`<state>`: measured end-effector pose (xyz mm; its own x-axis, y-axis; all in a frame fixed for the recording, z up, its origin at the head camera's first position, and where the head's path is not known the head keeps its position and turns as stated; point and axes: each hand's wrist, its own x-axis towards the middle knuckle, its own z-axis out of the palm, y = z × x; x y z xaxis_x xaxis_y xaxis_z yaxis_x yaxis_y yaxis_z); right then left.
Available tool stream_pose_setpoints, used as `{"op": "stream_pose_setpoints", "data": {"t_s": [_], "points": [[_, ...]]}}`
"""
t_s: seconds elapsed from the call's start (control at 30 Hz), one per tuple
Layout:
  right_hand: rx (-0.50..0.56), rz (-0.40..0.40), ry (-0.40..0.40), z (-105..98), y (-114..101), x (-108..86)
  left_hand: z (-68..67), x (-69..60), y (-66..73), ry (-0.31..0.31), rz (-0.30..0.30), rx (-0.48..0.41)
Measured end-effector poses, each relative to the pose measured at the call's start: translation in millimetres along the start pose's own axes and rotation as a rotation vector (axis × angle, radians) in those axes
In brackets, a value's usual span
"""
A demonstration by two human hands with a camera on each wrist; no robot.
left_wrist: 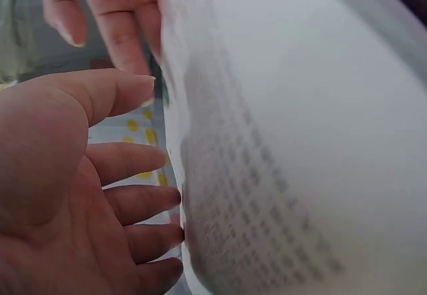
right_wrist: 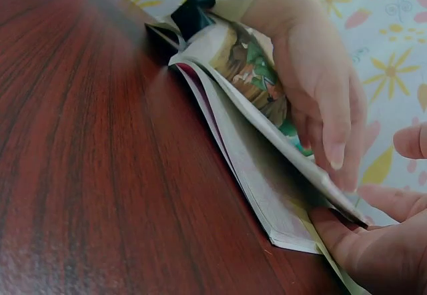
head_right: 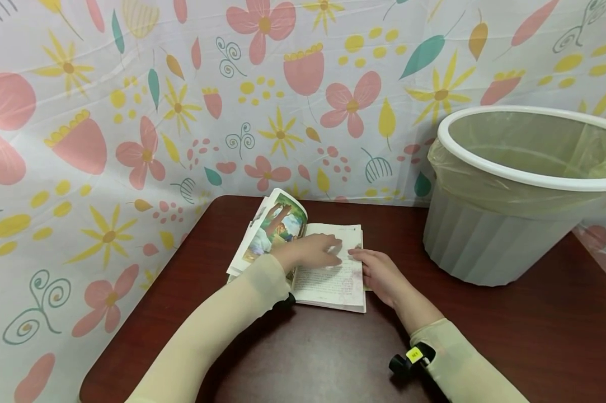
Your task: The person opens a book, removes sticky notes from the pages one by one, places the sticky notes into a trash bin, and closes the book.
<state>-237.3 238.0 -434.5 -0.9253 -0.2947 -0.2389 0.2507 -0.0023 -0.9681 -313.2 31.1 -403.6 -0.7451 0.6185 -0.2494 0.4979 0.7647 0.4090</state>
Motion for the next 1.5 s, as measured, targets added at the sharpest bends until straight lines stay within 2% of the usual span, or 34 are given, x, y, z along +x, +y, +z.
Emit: {"op": "stream_pose_setpoints", "data": {"t_s": [0.2, 0.43, 0.7, 0.83, 1.13, 1.33, 1.5], "points": [[0.001, 0.010, 0.013, -1, 1, 0.5, -4.8, -16.7, -5.7, -0.002, 0.047, -0.015], [0.023, 0.031, 0.034, -2, 0, 1.7, -7.5, -44.2, -12.0, -0.012, 0.088, -0.080], [0.040, 0.034, 0.050, 0, -1, 2.9, -11.9, -72.0, -33.0, 0.004, 0.170, -0.167], [0.048, 0.036, 0.059, 1, -1, 2.8, -16.0, -83.2, -47.7, 0.014, 0.187, -0.199], [0.050, 0.041, 0.078, 1, 0, 2.4, -22.8, -98.9, -82.0, 0.104, 0.112, -0.286], [0.077, 0.058, 0.096, -2, 2, 4.3, -25.0, -100.8, -105.0, 0.116, 0.072, -0.346], [0.072, 0.066, 0.093, -5, 3, 6.5, -27.1, -100.7, -118.6, 0.123, 0.028, -0.388]]}}
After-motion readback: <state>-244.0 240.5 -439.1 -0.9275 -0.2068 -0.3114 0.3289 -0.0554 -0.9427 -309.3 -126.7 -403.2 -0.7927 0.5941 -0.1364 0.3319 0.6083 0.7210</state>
